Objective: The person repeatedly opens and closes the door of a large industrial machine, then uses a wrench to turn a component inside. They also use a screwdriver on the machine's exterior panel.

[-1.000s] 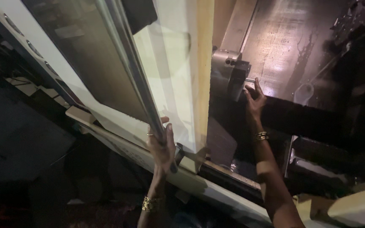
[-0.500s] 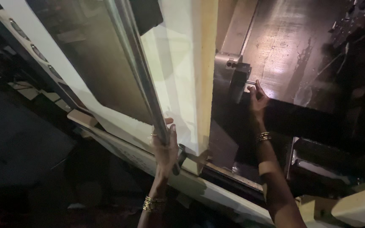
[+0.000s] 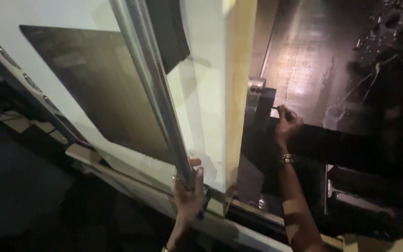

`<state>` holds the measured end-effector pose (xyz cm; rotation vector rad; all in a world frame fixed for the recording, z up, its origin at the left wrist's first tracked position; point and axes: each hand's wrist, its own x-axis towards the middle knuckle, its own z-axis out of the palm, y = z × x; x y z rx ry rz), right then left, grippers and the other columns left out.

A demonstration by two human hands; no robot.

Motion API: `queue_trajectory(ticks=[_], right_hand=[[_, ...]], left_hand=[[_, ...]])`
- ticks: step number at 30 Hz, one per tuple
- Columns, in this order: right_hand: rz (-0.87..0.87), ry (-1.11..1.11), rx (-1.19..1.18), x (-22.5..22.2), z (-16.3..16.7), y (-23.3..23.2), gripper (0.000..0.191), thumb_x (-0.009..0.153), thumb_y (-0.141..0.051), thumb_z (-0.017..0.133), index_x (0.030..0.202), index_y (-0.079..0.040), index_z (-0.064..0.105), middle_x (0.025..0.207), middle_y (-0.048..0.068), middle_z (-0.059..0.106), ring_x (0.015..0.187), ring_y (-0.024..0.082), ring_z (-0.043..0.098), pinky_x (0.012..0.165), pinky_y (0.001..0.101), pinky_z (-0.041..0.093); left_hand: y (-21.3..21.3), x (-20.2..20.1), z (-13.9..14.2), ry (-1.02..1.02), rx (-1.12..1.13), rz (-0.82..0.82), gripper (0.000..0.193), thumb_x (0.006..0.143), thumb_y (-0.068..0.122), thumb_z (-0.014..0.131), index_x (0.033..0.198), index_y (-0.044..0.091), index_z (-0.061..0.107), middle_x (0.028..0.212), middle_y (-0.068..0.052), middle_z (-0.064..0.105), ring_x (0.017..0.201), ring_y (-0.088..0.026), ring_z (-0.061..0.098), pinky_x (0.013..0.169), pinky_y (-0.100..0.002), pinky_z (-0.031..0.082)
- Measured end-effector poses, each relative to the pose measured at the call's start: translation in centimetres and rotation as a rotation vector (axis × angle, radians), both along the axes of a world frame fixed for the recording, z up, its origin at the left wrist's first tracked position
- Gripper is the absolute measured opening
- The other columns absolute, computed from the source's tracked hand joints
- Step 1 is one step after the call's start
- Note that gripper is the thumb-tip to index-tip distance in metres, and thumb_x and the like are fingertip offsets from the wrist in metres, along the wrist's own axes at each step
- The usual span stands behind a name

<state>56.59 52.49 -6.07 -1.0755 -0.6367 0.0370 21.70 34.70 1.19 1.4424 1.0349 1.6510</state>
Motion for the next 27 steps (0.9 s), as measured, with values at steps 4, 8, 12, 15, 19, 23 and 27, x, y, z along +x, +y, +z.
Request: queue_trajectory(ticks=[4, 8, 12, 15, 19, 23, 27], right_hand=[[0.0, -0.014, 0.067, -0.8, 1.1, -0.6, 0.017, 0.092, -0.005, 0.081, 0.103, 0.006, 0.075, 0.097, 0.012, 0.077, 0.086, 0.013, 0.071, 0.082, 0.0273, 0.06], [-0.052, -0.168, 0.014, -0.8, 1.9, -0.9, 0.016, 0.096, -0.008, 0.08, 0.106, 0.004, 0.076, 0.097, 0.011, 0.078, 0.086, 0.014, 0.074, 0.081, 0.0255, 0.06], [-0.023, -0.066, -0.365, -0.2, 3.0, -2.3, 0.032, 0.096, -0.027, 0.08, 0.115, -0.001, 0.078, 0.099, 0.016, 0.08, 0.084, 0.018, 0.071, 0.071, 0.0308, 0.052], [-0.264, -0.578, -0.265, -1.7, 2.5, -6.0, 0.049, 0.099, -0.032, 0.081, 0.126, 0.007, 0.07, 0.118, 0.025, 0.072, 0.105, 0.032, 0.069, 0.087, 0.0416, 0.055], [0.131, -0.686, -0.519, -8.8, -1.0, -18.0, 0.035, 0.085, -0.023, 0.08, 0.116, -0.009, 0.072, 0.117, 0.011, 0.073, 0.107, 0.031, 0.067, 0.094, 0.0401, 0.052], [0.338, -0.643, -0.628, -12.0, -2.7, -34.7, 0.033, 0.073, -0.018, 0.083, 0.104, -0.015, 0.071, 0.114, 0.01, 0.073, 0.099, 0.02, 0.071, 0.084, 0.0343, 0.055], [-0.254, -0.944, -0.49, -6.1, 0.7, -51.1, 0.01, 0.082, -0.011, 0.075, 0.091, -0.01, 0.069, 0.12, 0.013, 0.065, 0.104, 0.024, 0.069, 0.083, 0.0319, 0.063]], left_hand=[[-0.1, -0.1, 0.8, -0.016, -0.131, -0.084, 0.02, 0.094, 0.008, 0.066, 0.114, 0.005, 0.065, 0.067, 0.003, 0.059, 0.051, -0.003, 0.052, 0.045, -0.023, 0.038], [0.0, -0.9, 1.7, 0.195, 0.115, -0.039, 0.017, 0.097, 0.015, 0.066, 0.111, 0.006, 0.068, 0.071, 0.001, 0.067, 0.057, -0.002, 0.061, 0.052, -0.021, 0.047], [0.3, -1.2, 2.1, 0.152, 0.23, -0.131, 0.016, 0.103, 0.016, 0.065, 0.111, 0.003, 0.07, 0.079, -0.002, 0.065, 0.063, -0.006, 0.059, 0.056, -0.023, 0.046], [0.7, -1.5, 1.5, 0.007, -0.038, -0.315, 0.015, 0.098, 0.018, 0.068, 0.104, 0.005, 0.073, 0.065, -0.001, 0.061, 0.047, -0.005, 0.053, 0.042, -0.024, 0.039], [1.3, -2.0, -1.1, -0.146, -0.197, -0.469, 0.015, 0.096, 0.02, 0.07, 0.099, 0.006, 0.072, 0.064, 0.001, 0.06, 0.044, -0.005, 0.05, 0.038, -0.024, 0.036], [1.9, -1.4, -4.0, -0.23, 0.072, -0.44, 0.027, 0.098, 0.036, 0.063, 0.108, 0.01, 0.067, 0.094, 0.003, 0.071, 0.062, 0.001, 0.05, 0.05, -0.019, 0.036], [2.4, -0.7, -4.0, -0.152, 0.243, -0.393, 0.036, 0.111, 0.038, 0.063, 0.108, 0.003, 0.072, 0.094, 0.002, 0.064, 0.074, 0.001, 0.051, 0.063, -0.021, 0.034]])
